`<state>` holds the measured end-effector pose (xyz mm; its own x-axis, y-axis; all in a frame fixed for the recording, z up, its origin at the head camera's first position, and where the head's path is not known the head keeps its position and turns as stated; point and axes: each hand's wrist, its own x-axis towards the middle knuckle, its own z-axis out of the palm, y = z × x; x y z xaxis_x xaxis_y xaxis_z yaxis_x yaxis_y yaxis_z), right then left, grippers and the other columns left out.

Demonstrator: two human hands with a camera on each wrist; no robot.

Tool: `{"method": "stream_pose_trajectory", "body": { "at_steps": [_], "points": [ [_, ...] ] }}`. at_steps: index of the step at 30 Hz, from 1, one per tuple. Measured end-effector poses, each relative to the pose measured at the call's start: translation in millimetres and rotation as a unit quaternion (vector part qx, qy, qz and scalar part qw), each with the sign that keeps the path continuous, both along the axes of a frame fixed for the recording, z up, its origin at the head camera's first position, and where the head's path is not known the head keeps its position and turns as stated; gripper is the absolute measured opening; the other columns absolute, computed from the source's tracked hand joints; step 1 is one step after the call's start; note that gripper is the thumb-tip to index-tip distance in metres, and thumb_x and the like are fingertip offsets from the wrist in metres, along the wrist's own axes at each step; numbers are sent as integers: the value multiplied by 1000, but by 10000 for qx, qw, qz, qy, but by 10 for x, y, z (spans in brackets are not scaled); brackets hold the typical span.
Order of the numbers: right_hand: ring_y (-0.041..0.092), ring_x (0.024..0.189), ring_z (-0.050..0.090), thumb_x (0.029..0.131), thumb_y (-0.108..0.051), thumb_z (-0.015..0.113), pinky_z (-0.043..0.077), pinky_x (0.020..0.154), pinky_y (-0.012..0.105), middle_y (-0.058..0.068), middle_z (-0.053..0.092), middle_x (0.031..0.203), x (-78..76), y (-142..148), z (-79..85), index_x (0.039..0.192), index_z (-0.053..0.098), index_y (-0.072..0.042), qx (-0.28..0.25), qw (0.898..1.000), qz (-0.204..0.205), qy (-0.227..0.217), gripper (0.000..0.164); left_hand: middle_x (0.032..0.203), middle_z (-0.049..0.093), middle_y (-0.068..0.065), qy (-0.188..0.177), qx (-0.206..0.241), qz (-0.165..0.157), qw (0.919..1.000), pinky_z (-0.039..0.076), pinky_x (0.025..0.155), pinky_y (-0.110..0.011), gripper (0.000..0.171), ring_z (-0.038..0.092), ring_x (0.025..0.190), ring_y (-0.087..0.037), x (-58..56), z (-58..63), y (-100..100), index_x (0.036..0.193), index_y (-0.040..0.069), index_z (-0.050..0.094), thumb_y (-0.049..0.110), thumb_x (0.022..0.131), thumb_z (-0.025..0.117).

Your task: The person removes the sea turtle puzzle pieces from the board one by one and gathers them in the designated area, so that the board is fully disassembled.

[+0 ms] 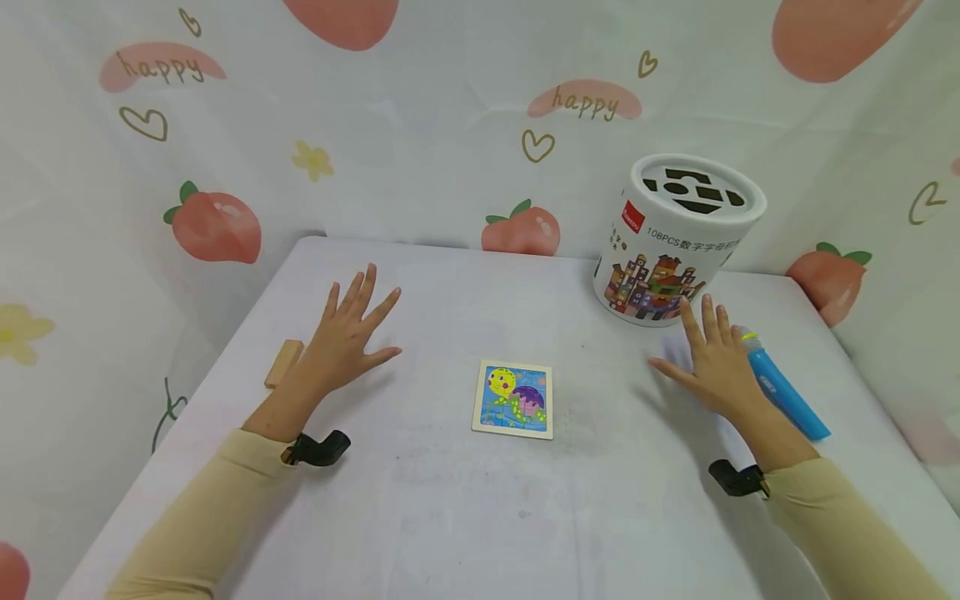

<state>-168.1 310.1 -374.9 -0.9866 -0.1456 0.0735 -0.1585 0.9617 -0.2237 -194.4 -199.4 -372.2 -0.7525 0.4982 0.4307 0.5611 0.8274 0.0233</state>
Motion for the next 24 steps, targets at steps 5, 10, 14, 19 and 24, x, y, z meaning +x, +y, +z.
{"method": "stream_pose_trajectory", "body": {
  "at_steps": [5, 10, 14, 19, 24],
  "points": [
    [48, 139, -11, 85, -65, 47, 0, 108, 67, 24, -15, 153, -31, -117, -17, 149, -13, -19, -210, 9997, 86, -51, 99, 152, 15, -27, -91, 242, -333, 9991, 16, 107, -66, 79, 22, 139, -42, 6, -28, 62, 141, 8, 40, 30, 75, 77],
    [49, 139, -7, 88, -59, 50, 5, 107, 69, 24, -13, 153, -43, -248, 3, 150, -12, -17, -644, 9974, 188, -266, 97, 151, 16, -29, -224, 496, -593, 9968, 18, 107, -66, 74, 23, 138, -45, 11, -40, 138, 139, 6, 43, 25, 76, 76],
    [50, 139, -5, 89, -54, 52, 8, 106, 69, 22, -15, 154, -67, -388, 54, 150, -7, -12, -1143, 9911, 311, -608, 95, 152, 15, -29, -394, 617, -685, 9950, 17, 107, -66, 71, 22, 138, -44, 35, -29, 201, 138, 6, 44, 24, 77, 76],
    [46, 141, -7, 91, -48, 53, 6, 107, 68, 21, -15, 154, -97, -528, 67, 151, -5, -10, -1614, 9813, 500, -920, 91, 152, 15, -28, -591, 669, -709, 9935, 18, 108, -65, 71, 23, 139, -43, 72, -6, 277, 138, 7, 46, 22, 76, 77],
    [42, 143, -7, 91, -45, 55, 5, 109, 66, 20, -10, 156, -140, -666, 27, 151, -1, -11, -1836, 9763, 642, -952, 89, 153, 15, -27, -866, 783, -595, 9914, 17, 109, -63, 72, 22, 140, -41, 99, -34, 332, 137, 8, 47, 19, 74, 79]
  ]
}}
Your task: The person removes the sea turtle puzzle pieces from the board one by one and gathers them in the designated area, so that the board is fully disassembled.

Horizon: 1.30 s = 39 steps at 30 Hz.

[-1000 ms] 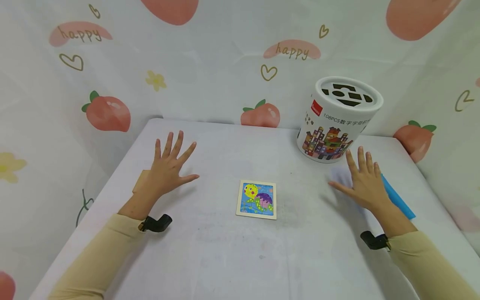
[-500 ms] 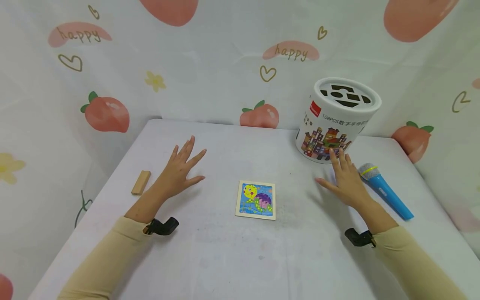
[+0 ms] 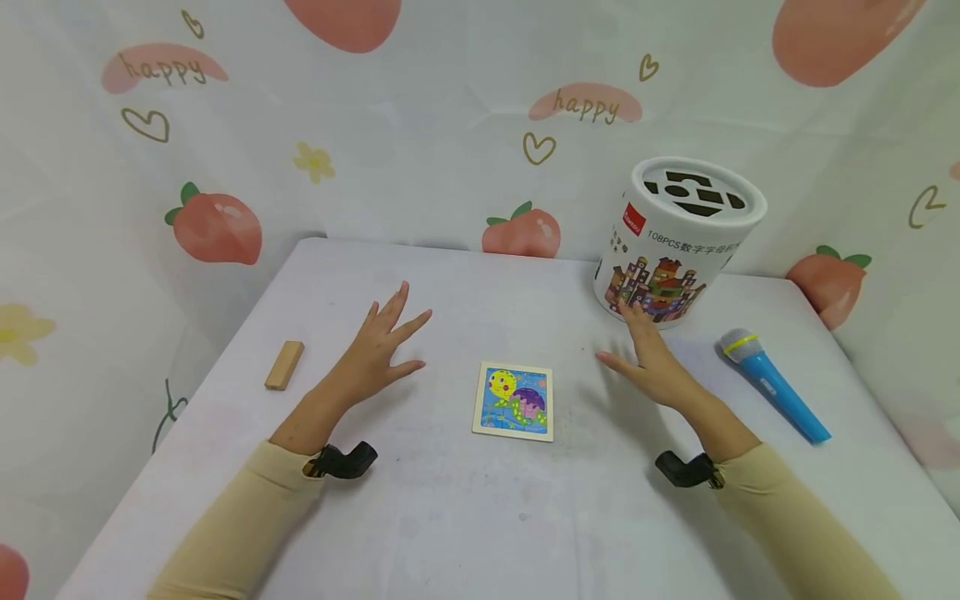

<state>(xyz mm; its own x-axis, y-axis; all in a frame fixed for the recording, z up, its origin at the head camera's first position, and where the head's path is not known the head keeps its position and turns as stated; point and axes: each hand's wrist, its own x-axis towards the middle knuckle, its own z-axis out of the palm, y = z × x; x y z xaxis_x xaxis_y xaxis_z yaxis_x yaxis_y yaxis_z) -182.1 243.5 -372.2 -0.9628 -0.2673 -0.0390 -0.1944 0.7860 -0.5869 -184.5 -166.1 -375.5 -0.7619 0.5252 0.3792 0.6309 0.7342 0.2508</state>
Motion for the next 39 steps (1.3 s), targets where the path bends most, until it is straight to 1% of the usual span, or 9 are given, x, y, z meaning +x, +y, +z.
{"method": "stream_pose_trajectory", "body": {
  "at_steps": [3, 9, 14, 21, 27, 31, 34, 39],
  "points": [
    [41, 143, -7, 91, -43, 55, 4, 110, 65, 20, -8, 156, -22, -80, -12, 151, 0, -11, -104, 9999, 71, 29, 88, 153, 16, -26, -120, 54, 34, 9999, 17, 110, -63, 71, 23, 140, -40, 8, -28, 35, 137, 8, 47, 19, 74, 79],
    [40, 142, -12, 91, -43, 55, 2, 110, 66, 17, -11, 156, -45, -215, 1, 151, 1, -12, -286, 9994, 139, -116, 86, 151, 22, -25, -314, 90, -28, 9995, 16, 111, -61, 67, 25, 139, -41, 34, -75, 114, 135, 9, 50, 21, 76, 77],
    [40, 143, -7, 91, -41, 57, 3, 110, 65, 17, -10, 157, -66, -325, 5, 151, 8, -9, -410, 9986, 255, -203, 84, 151, 26, -22, -537, 177, -84, 9984, 16, 112, -59, 64, 26, 138, -40, 59, -102, 187, 133, 9, 53, 22, 75, 78],
    [36, 144, -5, 87, -44, 61, 6, 111, 63, 13, -9, 157, -109, -507, -32, 151, 6, -16, -561, 9975, 224, -380, 89, 149, 32, -20, -888, 212, -213, 9956, 16, 113, -57, 60, 27, 139, -38, 78, -149, 299, 131, 10, 55, 24, 77, 76],
    [35, 145, -2, 86, -43, 64, 9, 112, 62, 15, -3, 158, -134, -643, -71, 151, 9, -16, -644, 9965, 342, -411, 90, 149, 34, -18, -1244, 79, -281, 9918, 13, 114, -55, 54, 24, 141, -36, 92, -194, 423, 128, 11, 58, 27, 79, 74],
    [36, 145, -1, 84, -41, 66, 10, 112, 62, 17, 2, 157, -141, -717, -98, 149, 19, -11, -520, 9966, 453, -457, 85, 149, 33, -16, -1474, -61, -308, 9886, 11, 115, -55, 49, 21, 142, -35, 104, -223, 494, 126, 14, 60, 29, 81, 72],
    [38, 144, 3, 84, -38, 68, 13, 111, 62, 18, 7, 157, -151, -771, -125, 146, 28, -8, -415, 9967, 523, -456, 80, 150, 32, -16, -1619, -162, -393, 9859, 11, 114, -57, 48, 20, 142, -36, 115, -256, 538, 127, 15, 60, 30, 82, 71],
    [41, 141, 16, 84, -32, 69, 21, 110, 61, 20, 19, 153, -170, -863, -181, 140, 40, -4, -399, 9961, 673, -407, 69, 151, 28, -18, -1949, -302, -615, 9784, 12, 113, -58, 49, 17, 142, -37, 155, -289, 626, 129, 14, 58, 30, 84, 69]
  ]
}}
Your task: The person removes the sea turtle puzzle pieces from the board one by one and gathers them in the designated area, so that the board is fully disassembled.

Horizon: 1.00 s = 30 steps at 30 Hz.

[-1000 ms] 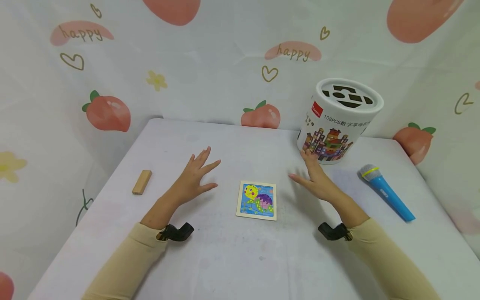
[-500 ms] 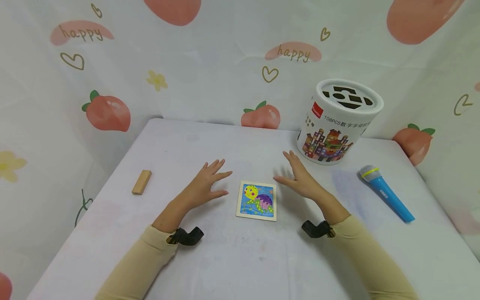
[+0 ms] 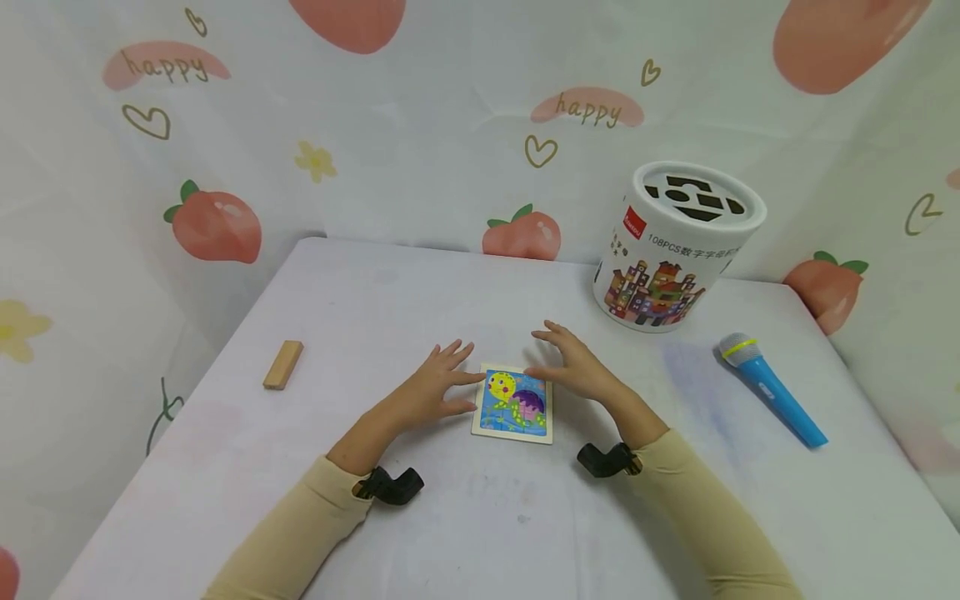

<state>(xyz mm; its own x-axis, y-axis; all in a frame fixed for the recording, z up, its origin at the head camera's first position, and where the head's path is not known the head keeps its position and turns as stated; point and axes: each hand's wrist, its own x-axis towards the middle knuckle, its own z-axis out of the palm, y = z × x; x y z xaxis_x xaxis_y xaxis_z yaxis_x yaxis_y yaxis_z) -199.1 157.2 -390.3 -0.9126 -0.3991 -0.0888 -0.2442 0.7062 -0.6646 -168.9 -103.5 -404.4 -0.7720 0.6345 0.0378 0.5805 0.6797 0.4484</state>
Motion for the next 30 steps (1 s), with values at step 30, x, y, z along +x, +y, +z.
{"method": "stream_pose_trajectory", "body": {
  "at_steps": [30],
  "points": [
    [13, 79, 60, 83, -12, 70, 53, 74, 25, 11, 69, 94, -129, -408, -153, 104, 68, 2, -408, 9962, 637, -430, 26, 154, 18, -20, -938, 4, -427, 9947, 28, 111, -49, 58, 15, 143, -35, 146, -151, 149, 136, 13, 50, 36, 85, 67]
  ]
}}
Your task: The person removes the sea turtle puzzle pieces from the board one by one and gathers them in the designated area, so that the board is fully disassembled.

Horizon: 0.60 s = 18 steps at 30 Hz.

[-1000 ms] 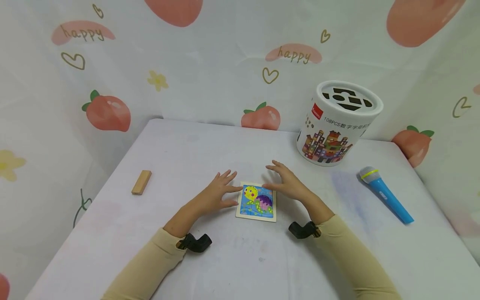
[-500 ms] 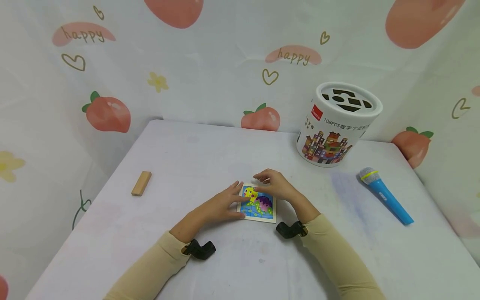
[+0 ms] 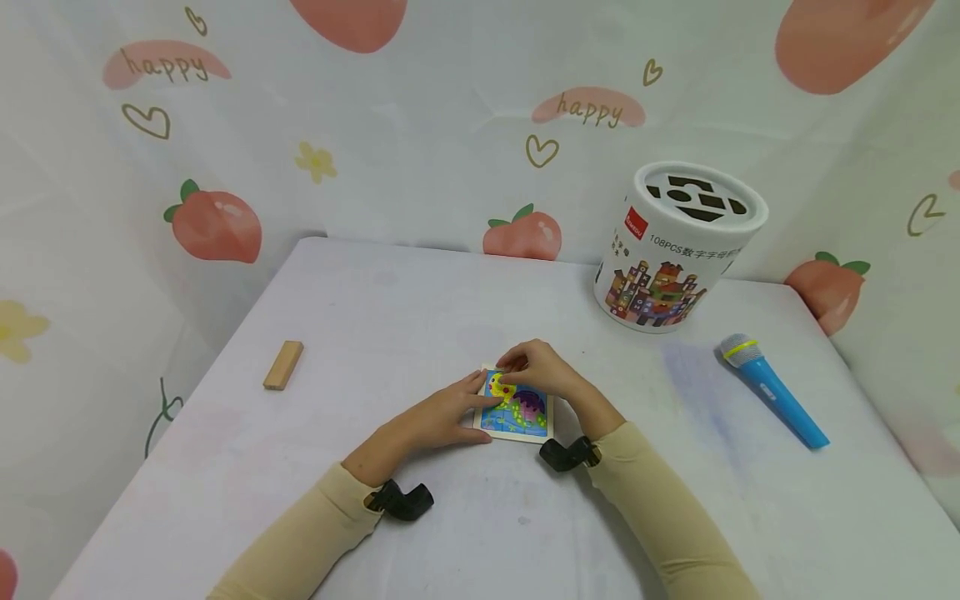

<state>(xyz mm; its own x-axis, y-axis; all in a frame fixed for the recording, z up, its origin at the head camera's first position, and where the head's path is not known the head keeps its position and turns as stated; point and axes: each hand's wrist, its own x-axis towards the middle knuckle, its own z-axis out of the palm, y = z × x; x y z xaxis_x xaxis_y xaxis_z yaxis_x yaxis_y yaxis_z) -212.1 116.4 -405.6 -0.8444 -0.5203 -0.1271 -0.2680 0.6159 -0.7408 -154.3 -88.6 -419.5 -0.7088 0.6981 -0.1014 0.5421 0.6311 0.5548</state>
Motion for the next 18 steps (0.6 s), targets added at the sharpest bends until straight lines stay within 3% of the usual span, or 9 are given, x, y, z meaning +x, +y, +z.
{"method": "stream_pose_trajectory", "body": {
  "at_steps": [18],
  "points": [
    [12, 77, 61, 84, -8, 68, 54, 71, 23, 12, 70, 94, 12, -70, -1, 101, 70, 2, 96, 9998, -42, -174, 20, 153, 14, -24, -18, 73, -7, 10000, 25, 113, -48, 55, 13, 143, -36, 25, -11, -6, 134, 11, 52, 35, 87, 65]
  ]
}}
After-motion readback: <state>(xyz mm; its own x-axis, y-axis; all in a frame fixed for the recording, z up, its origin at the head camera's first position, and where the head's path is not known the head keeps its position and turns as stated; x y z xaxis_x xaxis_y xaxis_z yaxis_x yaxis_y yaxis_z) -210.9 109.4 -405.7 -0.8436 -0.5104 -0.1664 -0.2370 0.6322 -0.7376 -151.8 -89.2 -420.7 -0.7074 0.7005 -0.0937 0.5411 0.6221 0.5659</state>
